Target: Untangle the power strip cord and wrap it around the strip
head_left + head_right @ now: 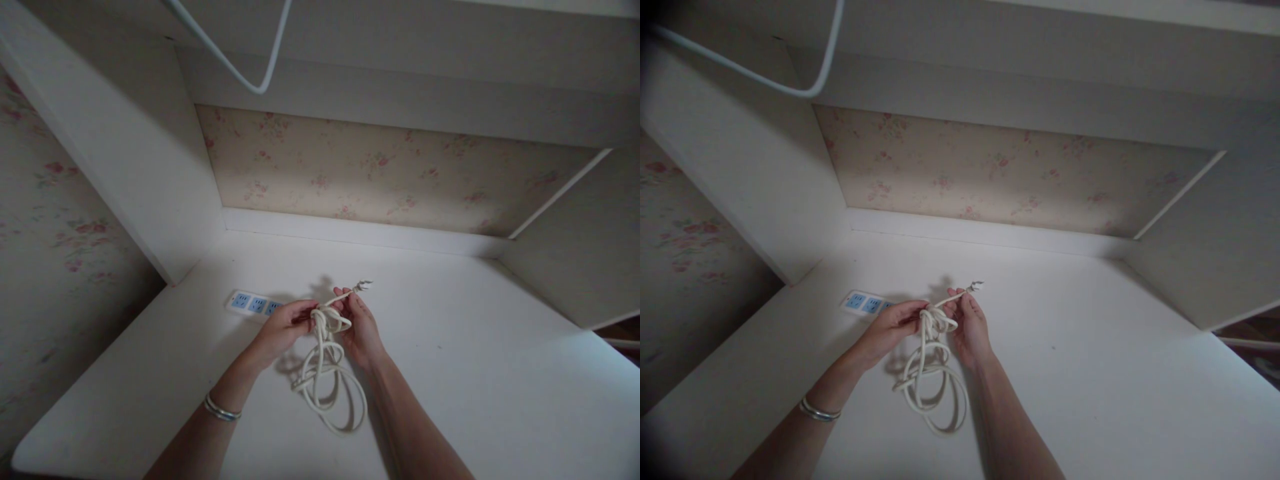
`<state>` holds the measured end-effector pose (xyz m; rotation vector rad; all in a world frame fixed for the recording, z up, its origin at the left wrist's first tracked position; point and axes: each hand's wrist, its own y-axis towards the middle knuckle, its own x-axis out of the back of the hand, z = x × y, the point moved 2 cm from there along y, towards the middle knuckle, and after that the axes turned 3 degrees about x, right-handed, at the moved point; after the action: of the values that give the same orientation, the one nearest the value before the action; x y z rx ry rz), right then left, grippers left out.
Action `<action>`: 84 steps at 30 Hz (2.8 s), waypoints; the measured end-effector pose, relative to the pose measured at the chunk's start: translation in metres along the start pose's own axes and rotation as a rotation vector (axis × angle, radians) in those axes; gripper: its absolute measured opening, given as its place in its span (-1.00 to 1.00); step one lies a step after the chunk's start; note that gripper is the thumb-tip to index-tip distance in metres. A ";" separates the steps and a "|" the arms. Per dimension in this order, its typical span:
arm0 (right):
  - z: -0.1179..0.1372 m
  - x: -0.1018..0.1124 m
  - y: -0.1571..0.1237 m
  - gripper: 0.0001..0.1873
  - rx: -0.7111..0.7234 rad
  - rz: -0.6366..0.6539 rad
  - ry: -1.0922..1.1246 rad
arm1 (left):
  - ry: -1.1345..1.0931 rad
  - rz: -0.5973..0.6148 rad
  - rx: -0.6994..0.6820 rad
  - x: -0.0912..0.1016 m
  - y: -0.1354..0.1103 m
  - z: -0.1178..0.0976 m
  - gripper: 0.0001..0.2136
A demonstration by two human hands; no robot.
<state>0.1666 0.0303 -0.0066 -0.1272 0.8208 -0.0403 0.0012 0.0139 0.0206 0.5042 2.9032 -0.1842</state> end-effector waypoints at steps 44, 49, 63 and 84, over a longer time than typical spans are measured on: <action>-0.009 -0.010 -0.011 -0.70 -0.141 0.184 -0.211 | 0.096 0.085 -0.107 -0.010 0.005 0.015 -0.58; -0.008 -0.012 -0.012 -0.67 -0.121 0.197 -0.252 | 0.128 0.024 -0.091 -0.010 0.004 0.010 -0.59; 0.016 0.003 -0.010 -0.82 0.426 -0.207 -0.385 | 0.291 -0.255 -0.189 0.000 0.004 0.003 -0.66; 0.004 -0.017 -0.036 -0.45 0.404 0.227 -0.878 | 0.016 -0.390 -0.183 0.005 0.004 0.000 -0.61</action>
<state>0.1584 -0.0031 0.0136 0.3179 -0.0642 0.0621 -0.0018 0.0193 0.0197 -0.0940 2.9642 0.0335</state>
